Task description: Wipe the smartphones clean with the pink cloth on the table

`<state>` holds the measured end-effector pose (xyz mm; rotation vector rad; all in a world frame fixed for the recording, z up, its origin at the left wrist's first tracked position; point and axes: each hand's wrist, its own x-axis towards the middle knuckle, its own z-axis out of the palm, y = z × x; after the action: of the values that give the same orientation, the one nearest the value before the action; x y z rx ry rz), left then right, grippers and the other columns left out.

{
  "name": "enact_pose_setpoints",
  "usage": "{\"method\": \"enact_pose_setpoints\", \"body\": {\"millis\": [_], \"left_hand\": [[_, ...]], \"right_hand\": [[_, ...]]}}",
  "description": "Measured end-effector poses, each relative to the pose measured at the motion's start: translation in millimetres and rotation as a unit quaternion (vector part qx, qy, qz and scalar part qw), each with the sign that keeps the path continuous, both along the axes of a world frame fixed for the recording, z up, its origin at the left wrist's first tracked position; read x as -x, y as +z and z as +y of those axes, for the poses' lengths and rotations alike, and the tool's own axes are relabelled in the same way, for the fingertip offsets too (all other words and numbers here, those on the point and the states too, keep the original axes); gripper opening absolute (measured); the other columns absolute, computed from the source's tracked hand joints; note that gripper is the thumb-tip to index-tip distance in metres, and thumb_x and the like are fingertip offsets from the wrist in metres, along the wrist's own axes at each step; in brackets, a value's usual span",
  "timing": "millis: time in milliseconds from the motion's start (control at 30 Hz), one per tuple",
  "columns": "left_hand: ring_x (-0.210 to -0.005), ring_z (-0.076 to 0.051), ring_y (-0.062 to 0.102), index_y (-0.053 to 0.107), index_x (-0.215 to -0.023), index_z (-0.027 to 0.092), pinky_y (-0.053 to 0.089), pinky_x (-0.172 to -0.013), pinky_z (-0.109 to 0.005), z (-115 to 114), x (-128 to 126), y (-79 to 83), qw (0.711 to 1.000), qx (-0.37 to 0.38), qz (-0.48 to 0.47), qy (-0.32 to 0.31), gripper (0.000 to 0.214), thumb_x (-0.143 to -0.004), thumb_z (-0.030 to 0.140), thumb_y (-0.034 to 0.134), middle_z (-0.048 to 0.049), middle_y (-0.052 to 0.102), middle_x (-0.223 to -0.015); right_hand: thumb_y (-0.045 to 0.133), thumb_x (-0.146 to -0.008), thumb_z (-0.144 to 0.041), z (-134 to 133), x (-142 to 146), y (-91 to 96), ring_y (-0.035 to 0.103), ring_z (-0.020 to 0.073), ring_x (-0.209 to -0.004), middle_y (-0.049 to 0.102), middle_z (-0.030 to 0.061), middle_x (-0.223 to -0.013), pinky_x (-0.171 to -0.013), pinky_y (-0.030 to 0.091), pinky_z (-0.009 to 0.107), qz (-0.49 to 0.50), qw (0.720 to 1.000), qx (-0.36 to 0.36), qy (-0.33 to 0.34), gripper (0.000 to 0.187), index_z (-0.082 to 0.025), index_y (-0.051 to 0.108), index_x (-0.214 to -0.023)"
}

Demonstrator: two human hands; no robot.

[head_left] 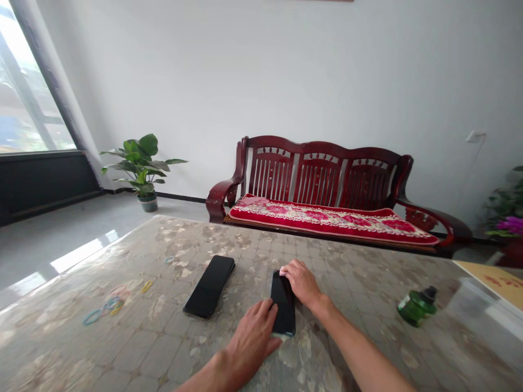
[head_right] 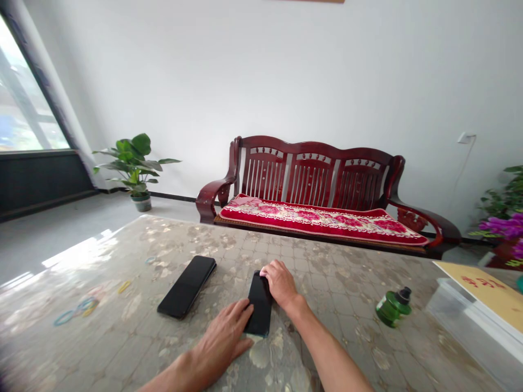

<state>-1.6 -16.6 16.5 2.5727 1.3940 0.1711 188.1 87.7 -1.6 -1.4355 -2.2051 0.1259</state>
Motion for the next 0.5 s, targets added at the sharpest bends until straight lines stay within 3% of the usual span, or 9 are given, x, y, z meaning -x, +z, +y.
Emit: {"method": "enact_pose_setpoints", "body": {"millis": [133,333,500], "left_hand": [[-0.133,-0.026,0.046,0.053,-0.135,0.015,0.037,-0.113,-0.038,6,3,-10.1,1.000,-0.012,-0.010,-0.021,0.045,-0.091,0.022,0.061,-0.0120,0.051,-0.143],[-0.129,-0.025,0.051,0.057,-0.130,0.016,0.039,-0.112,-0.037,9,3,-23.7,0.998,-0.046,-0.025,-0.046,0.040,-0.091,0.020,0.061,-0.0097,0.057,-0.138],[-0.129,-0.026,0.051,0.056,-0.132,0.015,0.040,-0.112,-0.036,12,3,-25.0,0.998,-0.044,-0.016,-0.045,0.043,-0.090,0.018,0.063,-0.0118,0.055,-0.140]], "right_hand": [[0.051,-0.093,-0.014,-14,0,1.1,0.057,0.0192,-0.097,0.064,0.0031,-0.094,-0.088,0.044,0.029,0.004,1.000,-0.004,-0.005,0.020,-0.023,0.068,-0.089],[0.048,-0.093,-0.008,-54,3,4.8,0.056,0.0176,-0.094,0.062,0.0021,-0.094,-0.083,0.044,0.027,-0.016,0.998,-0.016,0.051,0.023,-0.024,0.065,-0.094],[0.048,-0.092,-0.006,-40,-1,7.0,0.056,0.0191,-0.094,0.063,0.0032,-0.094,-0.084,0.044,0.029,-0.037,0.999,-0.025,0.012,0.023,-0.023,0.064,-0.092]]}}
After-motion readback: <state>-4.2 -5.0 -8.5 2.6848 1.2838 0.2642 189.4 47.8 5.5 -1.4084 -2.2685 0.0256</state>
